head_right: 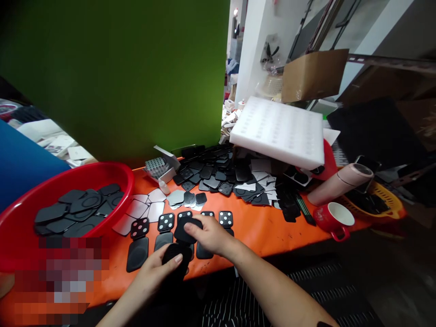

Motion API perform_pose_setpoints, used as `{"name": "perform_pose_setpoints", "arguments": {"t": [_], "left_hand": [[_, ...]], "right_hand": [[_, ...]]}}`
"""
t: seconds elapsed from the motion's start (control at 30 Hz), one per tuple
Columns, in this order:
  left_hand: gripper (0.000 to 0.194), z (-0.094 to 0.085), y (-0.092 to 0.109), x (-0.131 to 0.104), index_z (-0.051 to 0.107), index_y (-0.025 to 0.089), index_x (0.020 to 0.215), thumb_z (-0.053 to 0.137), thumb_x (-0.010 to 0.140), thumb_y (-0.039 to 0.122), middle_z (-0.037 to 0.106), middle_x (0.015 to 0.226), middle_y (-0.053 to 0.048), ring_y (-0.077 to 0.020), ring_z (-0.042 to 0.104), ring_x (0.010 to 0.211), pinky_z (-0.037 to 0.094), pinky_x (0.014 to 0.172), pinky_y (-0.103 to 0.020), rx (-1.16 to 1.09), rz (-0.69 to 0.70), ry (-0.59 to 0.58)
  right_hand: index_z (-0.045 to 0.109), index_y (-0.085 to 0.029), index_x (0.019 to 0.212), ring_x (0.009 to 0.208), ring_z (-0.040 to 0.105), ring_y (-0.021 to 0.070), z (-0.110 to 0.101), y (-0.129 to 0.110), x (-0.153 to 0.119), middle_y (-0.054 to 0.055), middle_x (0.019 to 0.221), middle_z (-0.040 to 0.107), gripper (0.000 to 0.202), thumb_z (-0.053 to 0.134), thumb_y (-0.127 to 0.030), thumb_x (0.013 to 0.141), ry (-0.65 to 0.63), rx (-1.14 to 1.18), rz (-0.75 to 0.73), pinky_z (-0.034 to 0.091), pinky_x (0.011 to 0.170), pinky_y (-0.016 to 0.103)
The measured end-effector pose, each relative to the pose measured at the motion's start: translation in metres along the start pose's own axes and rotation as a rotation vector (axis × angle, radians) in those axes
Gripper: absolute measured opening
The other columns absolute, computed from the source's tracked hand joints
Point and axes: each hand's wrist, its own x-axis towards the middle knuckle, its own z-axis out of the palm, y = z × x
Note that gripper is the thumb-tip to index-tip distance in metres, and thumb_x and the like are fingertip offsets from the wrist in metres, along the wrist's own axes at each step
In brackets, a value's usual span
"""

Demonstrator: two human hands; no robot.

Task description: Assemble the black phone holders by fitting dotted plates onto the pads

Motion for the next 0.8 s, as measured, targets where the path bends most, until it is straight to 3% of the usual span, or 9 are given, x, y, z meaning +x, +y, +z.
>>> {"name": "perform_pose_setpoints", "arguments": {"t": [0.1,0.33,0.47,0.63,0.8], "left_hand": [[0.03,0.001,0.003,-0.003,0.058,0.015,0.088,0.064,0.067,0.036,0.063,0.072,-0.003,-0.0176,0.058,0.062,0.043,0.06,-0.027,0.032,0.018,-0.014],[0.028,0.001,0.005,-0.012,0.058,0.016,0.091,0.062,0.07,0.033,0.064,0.079,-0.004,-0.0185,0.057,0.071,0.043,0.065,-0.026,0.113,0.074,-0.027],[0.028,0.001,0.002,-0.009,0.059,0.016,0.091,0.063,0.068,0.033,0.065,0.08,-0.005,-0.0191,0.059,0.07,0.044,0.066,-0.028,0.065,0.043,-0.015],[0.034,0.007,0.002,-0.009,0.061,0.014,0.09,0.066,0.064,0.036,0.067,0.084,-0.008,-0.0174,0.06,0.062,0.045,0.062,-0.028,-0.23,-0.133,-0.035],[0.057,0.016,0.001,-0.016,0.057,0.012,0.107,0.04,0.076,0.056,0.064,0.099,-0.015,-0.025,0.06,0.087,0.046,0.074,-0.038,-0.601,-0.395,-0.193]], "right_hand": [[0.053,-0.015,0.066,0.048,0.043,0.0086,-0.003,0.004,0.005,-0.001,0.055,0.047,0.039,0.041,-0.05,0.081,-0.057,0.126,0.087,0.033,0.043,0.02],[0.052,-0.014,0.068,0.036,0.039,0.0067,0.005,0.02,0.01,-0.003,0.049,0.047,0.037,0.047,-0.049,0.078,-0.105,0.484,0.235,0.027,0.032,0.019],[0.053,-0.013,0.068,0.036,0.04,0.0064,0.008,0.027,0.009,-0.003,0.049,0.048,0.038,0.047,-0.05,0.077,-0.095,0.49,0.267,0.029,0.032,0.018],[0.051,-0.014,0.067,0.04,0.041,0.0058,0.008,0.031,0.007,-0.003,0.052,0.048,0.039,0.051,-0.052,0.075,-0.021,0.413,0.228,0.031,0.036,0.017],[0.052,-0.015,0.078,0.045,0.045,0.007,0.01,0.043,0.003,-0.002,0.061,0.051,0.039,0.051,-0.053,0.073,0.019,0.364,0.202,0.035,0.039,0.017]]}}
